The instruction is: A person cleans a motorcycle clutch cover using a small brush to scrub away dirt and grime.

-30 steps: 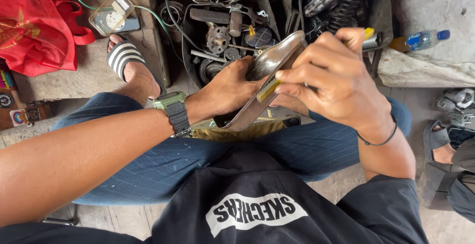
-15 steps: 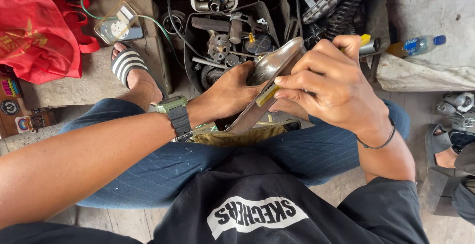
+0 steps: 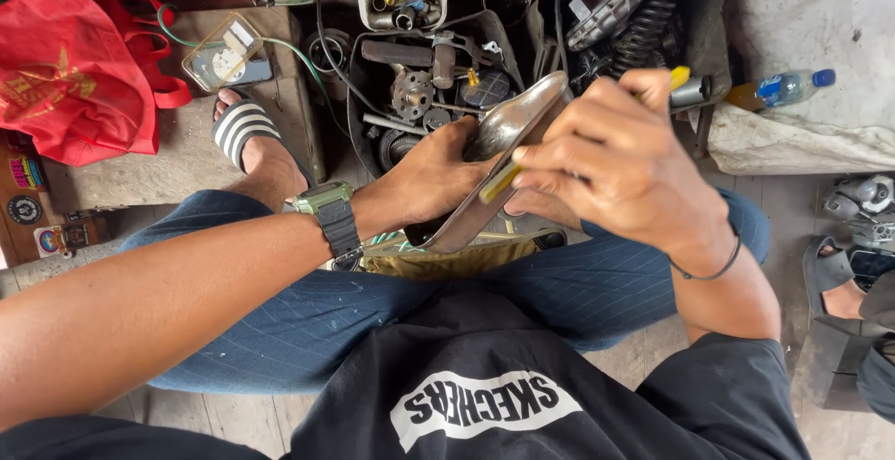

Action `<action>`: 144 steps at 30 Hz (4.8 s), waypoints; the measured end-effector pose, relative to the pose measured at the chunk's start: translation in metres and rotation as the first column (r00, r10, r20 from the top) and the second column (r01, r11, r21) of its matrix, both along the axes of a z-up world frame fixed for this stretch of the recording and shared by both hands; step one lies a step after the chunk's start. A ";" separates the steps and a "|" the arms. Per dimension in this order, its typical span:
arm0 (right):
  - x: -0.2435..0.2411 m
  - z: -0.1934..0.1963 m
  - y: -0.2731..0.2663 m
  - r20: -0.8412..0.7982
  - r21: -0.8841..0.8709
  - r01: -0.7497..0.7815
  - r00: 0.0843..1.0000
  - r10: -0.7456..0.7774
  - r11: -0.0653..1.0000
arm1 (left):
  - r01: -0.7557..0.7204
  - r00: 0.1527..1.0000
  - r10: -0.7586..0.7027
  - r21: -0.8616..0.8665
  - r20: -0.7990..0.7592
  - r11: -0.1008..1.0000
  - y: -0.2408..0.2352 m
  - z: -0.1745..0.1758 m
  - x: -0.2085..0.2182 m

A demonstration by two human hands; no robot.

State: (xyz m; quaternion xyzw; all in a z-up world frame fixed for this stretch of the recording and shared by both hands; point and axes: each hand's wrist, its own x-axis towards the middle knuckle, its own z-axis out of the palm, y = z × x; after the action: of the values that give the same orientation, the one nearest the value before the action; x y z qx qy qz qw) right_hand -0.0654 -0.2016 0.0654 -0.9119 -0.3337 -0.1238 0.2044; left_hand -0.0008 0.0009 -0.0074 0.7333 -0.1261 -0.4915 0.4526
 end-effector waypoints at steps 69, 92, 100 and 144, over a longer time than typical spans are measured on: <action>0.009 -0.002 -0.026 0.087 0.042 0.124 0.988 -0.128 0.991 | -0.067 0.990 0.056 -0.082 -0.130 0.994 -0.004 0.023 0.002; -0.096 0.055 0.031 0.208 -0.169 0.103 0.976 -0.067 0.980 | -0.259 0.958 0.189 -0.372 -0.213 0.891 0.025 0.052 -0.102; -0.127 0.063 0.060 0.219 -0.161 0.114 0.973 -0.078 0.980 | -0.182 0.982 0.150 -0.373 -0.112 0.910 0.038 0.046 -0.116; -0.067 0.090 0.052 0.133 -0.456 -0.087 0.977 0.164 0.886 | -0.161 0.972 0.061 -0.456 -0.226 0.875 0.058 0.052 -0.105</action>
State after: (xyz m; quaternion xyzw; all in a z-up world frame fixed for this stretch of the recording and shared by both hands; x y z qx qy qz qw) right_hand -0.1327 -0.1494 0.1550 -0.8971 -0.4276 -0.1068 -0.0319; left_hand -0.1056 0.0594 0.0451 0.5527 -0.1519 -0.4921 0.6552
